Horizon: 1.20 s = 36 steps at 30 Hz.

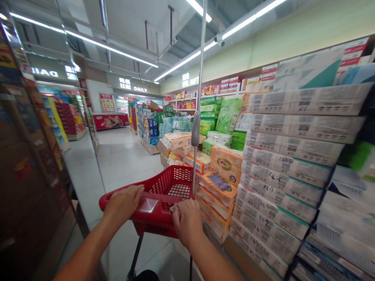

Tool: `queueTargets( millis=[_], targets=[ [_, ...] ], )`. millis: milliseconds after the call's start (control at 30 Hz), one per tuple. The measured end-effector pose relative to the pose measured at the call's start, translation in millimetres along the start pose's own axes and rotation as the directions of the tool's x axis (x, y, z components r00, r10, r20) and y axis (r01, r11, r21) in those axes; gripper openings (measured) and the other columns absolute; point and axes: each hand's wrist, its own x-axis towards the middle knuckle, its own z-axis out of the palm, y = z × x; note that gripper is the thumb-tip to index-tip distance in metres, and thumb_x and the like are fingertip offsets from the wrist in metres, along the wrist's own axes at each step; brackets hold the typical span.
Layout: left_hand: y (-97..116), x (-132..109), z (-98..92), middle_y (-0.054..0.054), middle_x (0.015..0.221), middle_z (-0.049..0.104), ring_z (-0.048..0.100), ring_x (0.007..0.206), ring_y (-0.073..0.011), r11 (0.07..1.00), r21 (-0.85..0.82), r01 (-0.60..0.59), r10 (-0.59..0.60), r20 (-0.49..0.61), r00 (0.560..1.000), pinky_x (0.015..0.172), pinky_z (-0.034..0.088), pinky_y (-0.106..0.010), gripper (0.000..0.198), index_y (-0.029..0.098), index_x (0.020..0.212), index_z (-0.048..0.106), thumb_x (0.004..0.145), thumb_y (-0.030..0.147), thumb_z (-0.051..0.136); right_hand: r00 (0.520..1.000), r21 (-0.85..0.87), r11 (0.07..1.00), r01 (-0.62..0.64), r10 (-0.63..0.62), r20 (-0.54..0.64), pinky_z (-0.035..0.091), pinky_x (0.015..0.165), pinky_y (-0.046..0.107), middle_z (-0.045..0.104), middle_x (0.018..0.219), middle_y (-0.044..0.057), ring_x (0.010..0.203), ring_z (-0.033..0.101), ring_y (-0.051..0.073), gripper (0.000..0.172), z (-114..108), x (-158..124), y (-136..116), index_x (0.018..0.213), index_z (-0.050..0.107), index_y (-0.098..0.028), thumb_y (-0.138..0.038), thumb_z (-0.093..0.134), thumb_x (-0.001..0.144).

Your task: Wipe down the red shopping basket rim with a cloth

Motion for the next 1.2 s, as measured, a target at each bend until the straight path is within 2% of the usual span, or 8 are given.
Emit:
queueTargets(
  millis=[200, 333, 500, 733, 833, 967, 1067, 1200],
  targets=[
    [65.5, -15.6, 15.2, -0.007, 0.096, 0.071, 0.062, 0.094, -0.0226, 0.957, -0.088, -0.275, 0.277, 0.004, 0.961, 0.089, 0.040, -0.042, 0.042, 0.022, 0.095, 0.070, 0.095, 0.035, 0.030, 0.993, 0.018, 0.996, 0.089, -0.087, -0.083, 0.034, 0.079, 0.032, 0.060, 0.084, 0.005, 0.083, 0.051, 0.019, 0.017, 9.2, -9.9, -5.7, 0.088, 0.059, -0.017, -0.018, 0.043, 0.086],
    [75.7, -24.8, 26.7, -0.010, 0.077, 0.071, 0.061, 0.084, -0.0259, 0.954, 0.002, -0.301, 0.301, -0.025, 0.953, 0.087, 0.038, -0.047, 0.042, 0.017, 0.076, 0.071, 0.092, 0.031, 0.035, 0.987, -0.012, 1.000, 0.016, -0.014, 0.160, 0.029, 0.062, 0.026, 0.055, 0.062, 0.000, 0.062, 0.048, 0.012, 0.029, -11.7, 10.1, -0.5, 0.061, 0.051, -0.018, -0.023, 0.042, 0.088],
    [77.2, -33.8, 28.1, -0.007, 0.077, 0.070, 0.059, 0.085, -0.0249, 0.918, -0.056, -0.392, 0.387, -0.076, 0.919, 0.085, 0.040, -0.046, 0.035, 0.020, 0.074, 0.071, 0.090, 0.026, 0.040, 0.907, -0.014, 1.000, 0.010, -0.003, 0.422, 0.020, 0.051, 0.026, 0.053, 0.052, -0.002, 0.046, 0.038, 0.007, 0.040, -30.1, 28.7, 9.7, 0.054, 0.048, -0.017, -0.031, 0.042, 0.091],
    [49.3, -19.2, 26.4, -0.008, 0.082, 0.071, 0.061, 0.089, -0.0261, 0.920, -0.012, -0.392, 0.391, -0.058, 0.919, 0.087, 0.043, -0.045, 0.035, 0.018, 0.077, 0.072, 0.089, 0.030, 0.041, 0.992, 0.065, 0.998, 0.017, -0.025, 0.125, 0.031, 0.066, 0.025, 0.059, 0.069, 0.003, 0.069, 0.050, 0.013, 0.031, -1.5, 6.5, -2.9, 0.067, 0.052, -0.017, -0.026, 0.035, 0.091],
    [28.6, -19.0, 22.8, -0.008, 0.087, 0.071, 0.061, 0.092, -0.0262, 0.924, 0.017, -0.382, 0.382, -0.047, 0.923, 0.087, 0.045, -0.043, 0.035, 0.019, 0.078, 0.072, 0.088, 0.031, 0.041, 0.984, 0.068, 0.996, 0.053, -0.064, 0.169, 0.033, 0.067, 0.025, 0.060, 0.073, 0.003, 0.072, 0.052, 0.014, 0.028, -1.0, 11.5, -17.4, 0.073, 0.055, -0.017, -0.028, 0.036, 0.092],
    [10.1, -30.1, 14.6, -0.006, 0.087, 0.072, 0.061, 0.093, -0.0248, 0.902, -0.003, -0.432, 0.432, -0.019, 0.902, 0.088, 0.045, -0.041, 0.035, 0.020, 0.078, 0.072, 0.088, 0.031, 0.040, 0.837, 0.033, 0.986, 0.164, -0.157, 0.524, 0.023, 0.051, 0.026, 0.059, 0.062, 0.000, 0.054, 0.046, 0.012, 0.037, -9.3, 38.5, -30.3, 0.065, 0.057, -0.019, -0.038, 0.040, 0.092],
    [1.4, -38.0, 10.5, -0.004, 0.084, 0.071, 0.061, 0.092, -0.0234, 0.889, -0.038, -0.456, 0.455, -0.026, 0.890, 0.088, 0.045, -0.040, 0.035, 0.021, 0.075, 0.071, 0.088, 0.030, 0.040, 0.737, 0.053, 0.952, 0.301, -0.268, 0.621, 0.020, 0.049, 0.027, 0.059, 0.060, 0.000, 0.051, 0.044, 0.012, 0.039, -5.5, 44.5, -33.9, 0.063, 0.057, -0.019, -0.035, 0.037, 0.092],
    [-9.0, -39.4, 9.9, -0.003, 0.084, 0.071, 0.062, 0.093, -0.0227, 0.887, -0.091, -0.452, 0.450, -0.050, 0.892, 0.086, 0.046, -0.037, 0.034, 0.022, 0.074, 0.069, 0.089, 0.032, 0.041, 0.890, 0.144, 0.965, 0.218, -0.257, 0.376, 0.033, 0.059, 0.025, 0.060, 0.070, 0.001, 0.063, 0.050, 0.012, 0.036, 8.0, 17.2, -37.6, 0.072, 0.056, -0.019, -0.031, 0.031, 0.095]
  ],
)
